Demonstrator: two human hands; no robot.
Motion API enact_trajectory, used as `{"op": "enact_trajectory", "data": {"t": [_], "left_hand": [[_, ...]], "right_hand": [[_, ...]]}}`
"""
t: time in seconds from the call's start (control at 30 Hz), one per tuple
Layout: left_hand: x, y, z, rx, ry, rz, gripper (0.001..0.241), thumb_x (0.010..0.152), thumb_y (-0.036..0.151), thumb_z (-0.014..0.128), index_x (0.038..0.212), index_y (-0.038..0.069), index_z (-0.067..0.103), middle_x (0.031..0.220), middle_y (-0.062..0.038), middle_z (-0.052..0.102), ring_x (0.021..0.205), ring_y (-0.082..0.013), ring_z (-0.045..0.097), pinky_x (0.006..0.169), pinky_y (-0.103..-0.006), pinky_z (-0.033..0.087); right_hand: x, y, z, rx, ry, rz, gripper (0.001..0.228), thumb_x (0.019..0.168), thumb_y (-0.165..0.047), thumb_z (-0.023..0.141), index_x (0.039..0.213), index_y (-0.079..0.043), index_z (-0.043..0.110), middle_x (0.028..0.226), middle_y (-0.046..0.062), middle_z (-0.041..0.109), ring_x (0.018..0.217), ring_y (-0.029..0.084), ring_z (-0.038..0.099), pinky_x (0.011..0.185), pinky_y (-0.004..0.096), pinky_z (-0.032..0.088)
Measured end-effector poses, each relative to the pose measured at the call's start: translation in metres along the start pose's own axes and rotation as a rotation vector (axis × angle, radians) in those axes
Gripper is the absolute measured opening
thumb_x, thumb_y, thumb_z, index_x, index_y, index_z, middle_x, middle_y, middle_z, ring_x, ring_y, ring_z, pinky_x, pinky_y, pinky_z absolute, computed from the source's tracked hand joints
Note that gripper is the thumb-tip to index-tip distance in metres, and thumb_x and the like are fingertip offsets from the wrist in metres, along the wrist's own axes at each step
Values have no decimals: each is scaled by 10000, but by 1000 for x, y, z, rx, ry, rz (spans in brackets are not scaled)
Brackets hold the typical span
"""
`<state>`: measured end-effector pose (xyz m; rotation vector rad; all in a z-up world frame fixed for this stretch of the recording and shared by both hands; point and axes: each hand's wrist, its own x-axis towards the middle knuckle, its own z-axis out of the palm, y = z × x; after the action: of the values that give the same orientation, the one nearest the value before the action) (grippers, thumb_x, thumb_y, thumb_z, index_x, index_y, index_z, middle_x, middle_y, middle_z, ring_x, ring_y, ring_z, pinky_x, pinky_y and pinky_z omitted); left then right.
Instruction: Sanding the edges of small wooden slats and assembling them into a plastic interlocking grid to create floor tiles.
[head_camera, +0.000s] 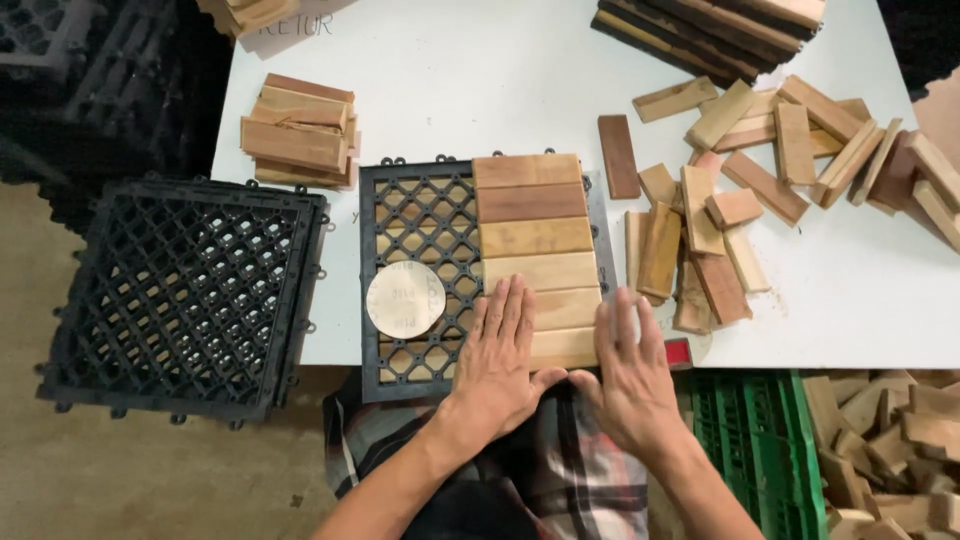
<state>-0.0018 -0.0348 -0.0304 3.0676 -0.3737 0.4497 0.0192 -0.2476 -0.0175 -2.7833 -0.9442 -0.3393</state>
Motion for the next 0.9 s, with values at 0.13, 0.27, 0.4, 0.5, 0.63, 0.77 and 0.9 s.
{"op": "enact_trajectory", "data": {"t": [0.13,0.27,0.4,0.5,0.63,0.77,0.9], "left_hand": [[13,-12,14,135,22,-62,1045,966,738,357,1617,-18,47,1709,-218,-12,1601,-336,-44,1302,-445,-3],[63,-27,-4,-111,-193,-118,1002,956,691,314,1607,-15,30,1700,-228,-56,1585,-364,-76,1287,-479,-37],[123,-51,-1,-249,-475,-203,954,991,664,293,1625,5,21,1707,-209,-41,1580,-367,-64,1289,-499,-1],[152,-70,24,-272,-390,-201,939,1001,680,284,1640,31,55,1716,-189,-14,1590,-358,-36,1293,-508,15],[144,-69,15,-307,-343,-201,897,1020,658,287,1646,43,103,1719,-182,10,1592,-345,-25,1293,-513,22],[114,-54,-17,-357,-207,-165,898,1005,656,278,1626,15,181,1710,-214,63,1592,-346,20,1282,-518,20],[36,-32,-55,-494,-21,78,1029,817,707,566,1478,-70,428,1658,-277,226,1548,-435,194,1185,-608,287]], "right_hand": [[9,-7,10,-1,-238,67,834,1037,-571,223,1629,-18,28,1721,175,-36,1584,348,-80,1260,488,-49],[67,7,3,19,-295,87,794,1051,-554,221,1623,-14,111,1718,170,36,1581,343,-20,1264,514,-44],[146,28,5,158,-413,218,784,1055,-570,141,1636,-46,185,1727,153,93,1589,339,50,1271,531,10],[192,43,17,183,-394,242,752,1067,-529,137,1646,-55,206,1725,148,109,1590,329,81,1269,534,22],[196,44,17,118,-392,244,738,1086,-520,155,1639,-39,240,1720,159,147,1592,328,96,1279,526,47],[150,40,-11,307,-289,269,674,1066,-467,329,1607,-65,342,1692,155,247,1555,345,209,1255,507,178],[55,47,-26,534,-157,540,506,911,-437,737,1348,-189,677,1297,18,670,1178,198,681,877,256,607]]}}
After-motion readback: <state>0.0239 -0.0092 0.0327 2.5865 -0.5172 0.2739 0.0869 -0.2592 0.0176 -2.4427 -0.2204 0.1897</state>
